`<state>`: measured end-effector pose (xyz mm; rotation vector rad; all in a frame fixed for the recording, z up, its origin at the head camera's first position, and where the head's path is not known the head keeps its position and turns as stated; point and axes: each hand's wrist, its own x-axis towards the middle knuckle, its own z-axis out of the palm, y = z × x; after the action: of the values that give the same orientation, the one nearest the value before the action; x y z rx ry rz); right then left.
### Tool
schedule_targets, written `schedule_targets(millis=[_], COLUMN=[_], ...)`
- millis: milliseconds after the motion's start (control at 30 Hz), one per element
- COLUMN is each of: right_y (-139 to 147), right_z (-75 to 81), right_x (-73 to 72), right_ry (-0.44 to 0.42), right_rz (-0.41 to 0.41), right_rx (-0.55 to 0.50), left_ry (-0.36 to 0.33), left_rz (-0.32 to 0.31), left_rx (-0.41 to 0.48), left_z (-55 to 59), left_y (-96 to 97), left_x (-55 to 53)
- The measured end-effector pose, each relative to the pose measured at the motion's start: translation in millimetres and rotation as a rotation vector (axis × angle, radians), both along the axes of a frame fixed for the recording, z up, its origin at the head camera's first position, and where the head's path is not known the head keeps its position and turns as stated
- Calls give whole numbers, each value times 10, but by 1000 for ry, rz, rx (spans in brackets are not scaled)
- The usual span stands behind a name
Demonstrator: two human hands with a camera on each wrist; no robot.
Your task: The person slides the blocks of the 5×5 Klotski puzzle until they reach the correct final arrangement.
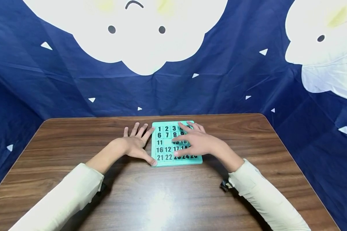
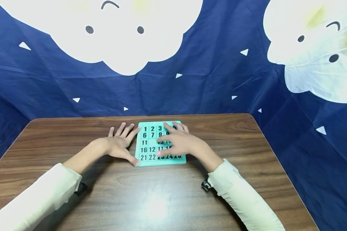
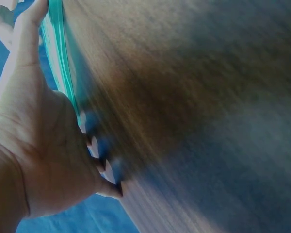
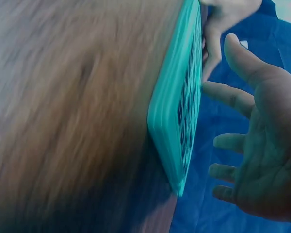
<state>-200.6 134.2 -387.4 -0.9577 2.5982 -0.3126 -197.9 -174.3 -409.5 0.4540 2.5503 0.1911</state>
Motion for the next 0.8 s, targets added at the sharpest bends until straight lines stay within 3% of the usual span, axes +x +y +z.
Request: schedule_targets(millis=[133, 400, 800], right_y=[53, -123, 18], right_z=[-19, -49, -28], right_x=[-2, 16, 2], right_ry=[-4, -42, 35], right_rz=[-7, 16, 6], right_rx=[-1, -11, 27], left_ry=[-1, -7, -4], left_rz=[0, -2, -5], left_rx=[4, -20, -16], left_z=[2, 11, 14], left_y=[1, 0, 4], left_x=[5, 2, 3])
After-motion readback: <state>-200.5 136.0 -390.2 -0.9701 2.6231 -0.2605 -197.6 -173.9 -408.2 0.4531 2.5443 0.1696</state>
